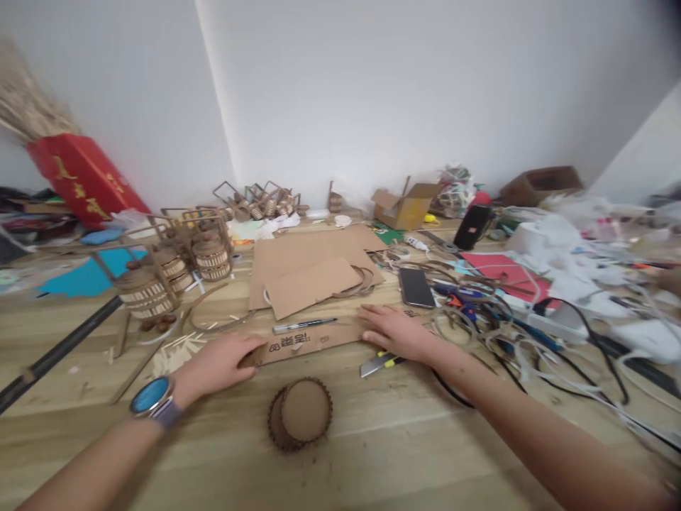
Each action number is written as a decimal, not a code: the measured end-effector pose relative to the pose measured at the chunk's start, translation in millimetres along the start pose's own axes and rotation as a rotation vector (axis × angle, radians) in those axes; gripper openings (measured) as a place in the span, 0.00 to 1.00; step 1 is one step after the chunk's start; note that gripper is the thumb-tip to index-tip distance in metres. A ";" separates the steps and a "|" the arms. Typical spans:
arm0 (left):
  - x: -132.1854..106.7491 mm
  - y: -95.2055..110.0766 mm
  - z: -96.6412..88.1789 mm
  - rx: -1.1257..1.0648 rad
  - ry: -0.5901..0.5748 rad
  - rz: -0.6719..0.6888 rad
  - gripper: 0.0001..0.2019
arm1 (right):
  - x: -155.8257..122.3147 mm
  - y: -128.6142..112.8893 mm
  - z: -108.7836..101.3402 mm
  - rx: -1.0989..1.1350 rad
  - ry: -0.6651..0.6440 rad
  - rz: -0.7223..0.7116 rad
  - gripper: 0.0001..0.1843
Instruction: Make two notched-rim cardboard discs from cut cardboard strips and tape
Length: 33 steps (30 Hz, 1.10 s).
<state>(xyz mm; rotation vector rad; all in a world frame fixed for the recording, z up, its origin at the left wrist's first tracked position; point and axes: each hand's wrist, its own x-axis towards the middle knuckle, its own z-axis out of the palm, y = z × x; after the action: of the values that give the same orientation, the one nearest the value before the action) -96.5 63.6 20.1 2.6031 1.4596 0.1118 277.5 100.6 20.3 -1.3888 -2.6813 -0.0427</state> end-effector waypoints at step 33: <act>-6.0 -30.9 38.1 0.016 0.105 -0.012 0.26 | -97.0 117.1 2.7 -0.354 -0.101 0.790 0.12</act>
<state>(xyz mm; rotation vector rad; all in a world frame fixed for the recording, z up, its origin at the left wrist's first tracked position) -120.2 70.6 -22.6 2.6376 1.5160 0.2401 428.1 89.8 2.3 -2.5060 -2.0555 -0.3897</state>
